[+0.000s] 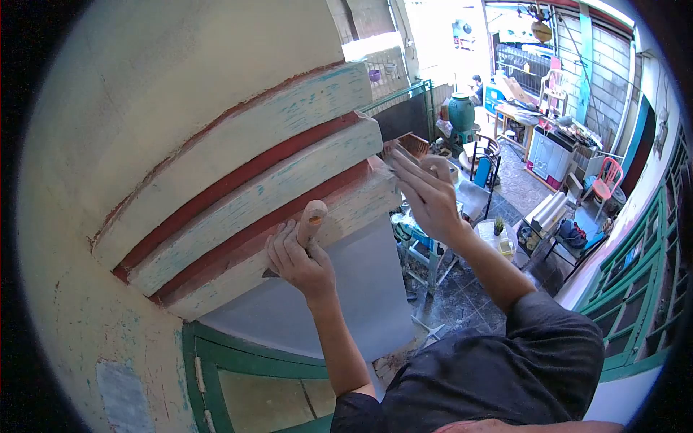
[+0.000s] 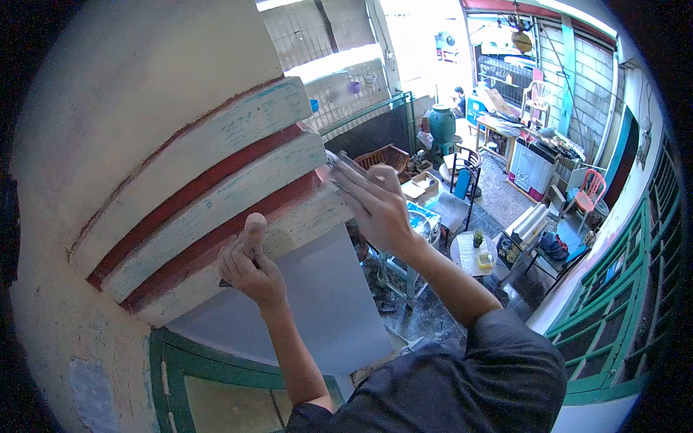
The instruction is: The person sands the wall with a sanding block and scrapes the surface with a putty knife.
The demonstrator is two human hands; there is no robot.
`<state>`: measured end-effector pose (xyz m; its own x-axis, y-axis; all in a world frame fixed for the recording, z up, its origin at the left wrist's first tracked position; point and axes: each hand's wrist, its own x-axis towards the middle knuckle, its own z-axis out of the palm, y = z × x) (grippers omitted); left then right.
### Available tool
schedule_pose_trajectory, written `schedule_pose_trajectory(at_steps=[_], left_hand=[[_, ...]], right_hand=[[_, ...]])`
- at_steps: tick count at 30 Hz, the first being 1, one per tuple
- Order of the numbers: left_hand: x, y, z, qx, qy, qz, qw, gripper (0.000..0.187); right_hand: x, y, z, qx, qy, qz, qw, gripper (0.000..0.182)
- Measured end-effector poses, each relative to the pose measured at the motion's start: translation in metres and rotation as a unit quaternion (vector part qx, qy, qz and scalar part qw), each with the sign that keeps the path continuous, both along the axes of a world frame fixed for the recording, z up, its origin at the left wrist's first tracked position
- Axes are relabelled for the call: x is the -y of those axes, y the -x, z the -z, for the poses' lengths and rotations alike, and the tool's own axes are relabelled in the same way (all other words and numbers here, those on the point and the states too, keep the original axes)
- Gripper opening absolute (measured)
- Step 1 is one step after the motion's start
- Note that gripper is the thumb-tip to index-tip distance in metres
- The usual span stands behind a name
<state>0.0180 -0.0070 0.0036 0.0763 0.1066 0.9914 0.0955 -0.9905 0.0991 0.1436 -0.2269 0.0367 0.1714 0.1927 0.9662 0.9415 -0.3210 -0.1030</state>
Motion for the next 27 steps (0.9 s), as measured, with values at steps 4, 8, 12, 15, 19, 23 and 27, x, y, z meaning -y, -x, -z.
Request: schedule_pose_trajectory(at_steps=[4, 8, 12, 15, 19, 23, 27], left_hand=[[0.003, 0.000, -0.003, 0.000, -0.011, -0.030, 0.999, 0.010], [-0.003, -0.003, 0.004, 0.003, -0.014, -0.026, 1.000, 0.008], [-0.004, -0.005, 0.005, 0.012, -0.023, -0.050, 0.998, 0.007], [-0.005, -0.006, 0.006, 0.014, -0.023, -0.069, 0.997, 0.007], [-0.003, -0.006, 0.003, 0.027, -0.018, -0.048, 0.998, 0.015], [0.000, -0.005, 0.004, 0.029, -0.017, -0.073, 0.997, 0.009], [-0.002, -0.004, 0.007, 0.027, -0.006, -0.050, 0.998, 0.021]], right_hand=[[0.033, 0.006, 0.068, -0.252, -0.059, -0.041, 0.965, 0.028], [0.067, 0.010, 0.141, -0.510, -0.079, -0.047, 0.855, 0.034], [0.081, 0.018, 0.171, -0.581, -0.122, -0.120, 0.795, 0.039], [0.080, 0.014, 0.181, -0.588, -0.142, -0.165, 0.779, 0.039], [0.074, 0.011, 0.170, -0.638, -0.123, -0.197, 0.734, 0.038], [0.070, 0.011, 0.168, -0.684, -0.105, -0.266, 0.671, 0.037], [0.063, 0.008, 0.174, -0.700, -0.110, -0.302, 0.638, 0.038]])
